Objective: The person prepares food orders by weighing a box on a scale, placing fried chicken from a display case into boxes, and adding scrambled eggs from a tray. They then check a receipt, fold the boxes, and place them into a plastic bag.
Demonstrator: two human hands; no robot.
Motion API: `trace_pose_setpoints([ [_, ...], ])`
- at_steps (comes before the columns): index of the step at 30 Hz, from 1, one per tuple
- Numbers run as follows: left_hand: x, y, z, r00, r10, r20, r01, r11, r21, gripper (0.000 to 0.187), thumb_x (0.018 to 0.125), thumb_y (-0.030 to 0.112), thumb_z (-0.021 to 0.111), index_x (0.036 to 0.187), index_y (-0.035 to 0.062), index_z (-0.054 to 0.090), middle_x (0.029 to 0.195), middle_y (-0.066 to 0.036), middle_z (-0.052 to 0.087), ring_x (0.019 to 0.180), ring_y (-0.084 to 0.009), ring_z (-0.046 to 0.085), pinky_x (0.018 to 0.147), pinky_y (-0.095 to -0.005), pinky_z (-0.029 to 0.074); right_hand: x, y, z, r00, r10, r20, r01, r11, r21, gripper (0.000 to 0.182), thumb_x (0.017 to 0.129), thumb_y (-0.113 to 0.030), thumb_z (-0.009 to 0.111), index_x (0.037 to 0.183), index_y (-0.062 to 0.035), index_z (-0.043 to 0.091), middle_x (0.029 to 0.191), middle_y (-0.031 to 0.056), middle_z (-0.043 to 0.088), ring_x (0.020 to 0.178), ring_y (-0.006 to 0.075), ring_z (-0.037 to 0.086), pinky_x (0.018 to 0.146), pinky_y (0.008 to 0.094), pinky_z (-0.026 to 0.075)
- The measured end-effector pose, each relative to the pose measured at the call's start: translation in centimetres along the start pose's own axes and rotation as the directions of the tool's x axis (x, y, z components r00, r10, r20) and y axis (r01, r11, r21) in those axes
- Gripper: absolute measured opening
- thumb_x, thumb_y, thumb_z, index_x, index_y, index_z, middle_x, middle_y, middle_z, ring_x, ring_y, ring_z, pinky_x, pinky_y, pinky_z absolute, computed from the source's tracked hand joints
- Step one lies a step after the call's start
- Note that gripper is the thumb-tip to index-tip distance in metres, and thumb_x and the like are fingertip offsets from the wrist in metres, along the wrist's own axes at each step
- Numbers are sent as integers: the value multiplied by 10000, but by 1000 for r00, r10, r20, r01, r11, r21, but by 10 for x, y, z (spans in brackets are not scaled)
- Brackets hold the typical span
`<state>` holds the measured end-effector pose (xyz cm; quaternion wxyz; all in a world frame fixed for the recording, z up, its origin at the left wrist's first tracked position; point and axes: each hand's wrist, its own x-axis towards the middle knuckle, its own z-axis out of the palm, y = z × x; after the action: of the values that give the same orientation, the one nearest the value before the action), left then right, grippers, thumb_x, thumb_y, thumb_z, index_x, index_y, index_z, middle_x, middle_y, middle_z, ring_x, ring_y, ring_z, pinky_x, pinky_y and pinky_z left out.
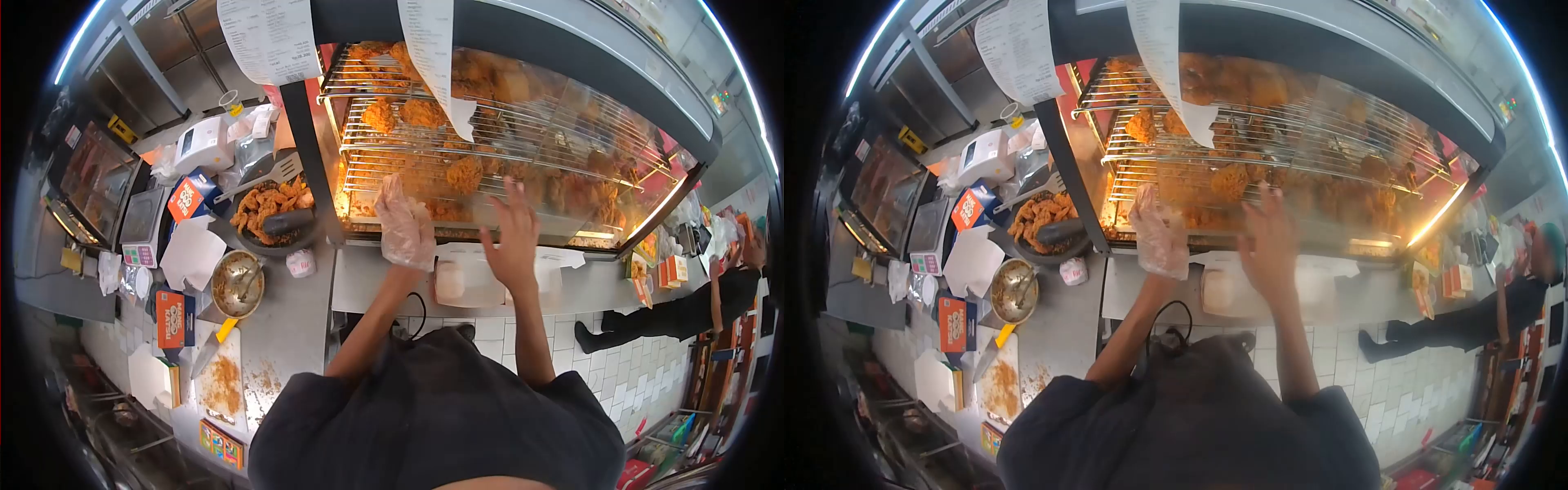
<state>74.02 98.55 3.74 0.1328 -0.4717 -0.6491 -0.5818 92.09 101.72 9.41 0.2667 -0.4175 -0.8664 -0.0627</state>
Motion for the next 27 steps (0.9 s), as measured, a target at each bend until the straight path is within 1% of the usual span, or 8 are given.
trace_pose_setpoints([
  [4,-25,-18,38,939,-289,188,344,813,-470,627,824,-44,555,1415,106,407,1323,-87,498,1053,-198,517,809,-312,485,-44,31,-31,968,244,-60,-207,910,359,398,868,-85,598,1260,-90,528,1367,124,500,1288,337,440,1045,468,334],
  [10,54,-9,7,791,299,534,-520,787,331,423,858,115,526,1277,55,518,1235,-152,523,964,-343,532,834,-435,469,-115,69,-44,887,455,72,-446,808,385,405,849,-28,599,1243,-69,514,1243,144,526,1131,313,532,906,436,448],
  [13,116,-52,62,948,212,237,-314,752,580,322,903,223,489,1184,102,587,1241,-168,556,1112,-434,533,965,-603,384,-131,87,-55,890,442,112,-452,824,342,413,841,-18,601,1240,-63,509,1230,136,505,1075,305,548,872,432,461],
  [15,161,-55,74,750,-121,651,-592,316,741,361,916,252,468,1207,76,591,1362,-186,495,1237,-370,494,1025,-557,377,-139,95,-65,865,486,127,-496,785,371,420,840,-16,599,1245,-71,505,1234,136,502,1061,300,552,859,428,466],
  [17,205,11,42,541,-342,768,-521,580,626,398,903,254,482,1232,54,587,1367,-196,512,1235,-336,515,1041,-537,374,-146,103,-75,863,492,116,-497,786,368,426,842,-15,597,1251,-78,501,1231,132,503,1039,294,558,836,425,470],
  [18,204,-116,102,812,279,513,-583,370,723,409,890,285,495,1201,55,628,1300,-173,585,1198,-352,552,1033,-534,385,-151,109,-77,859,504,94,-499,780,379,423,843,-16,597,1250,-80,502,1231,130,503,1030,293,560,827,426,469],
  [19,215,-33,69,742,-199,640,-291,765,575,491,888,352,494,1277,62,574,1310,-157,584,1248,-347,512,1063,-497,369,-156,115,-79,854,515,72,-499,774,391,420,844,-17,596,1248,-81,502,1231,128,503,1021,291,562,817,427,468],
  [27,221,-59,110,836,-73,543,-347,696,628,561,888,423,481,1333,83,512,1368,-158,525,1282,-330,475,1080,-469,350,-193,148,-78,781,616,99,-601,700,384,397,844,-10,594,1228,-75,516,1223,123,508,991,272,567,790,402,471],
])
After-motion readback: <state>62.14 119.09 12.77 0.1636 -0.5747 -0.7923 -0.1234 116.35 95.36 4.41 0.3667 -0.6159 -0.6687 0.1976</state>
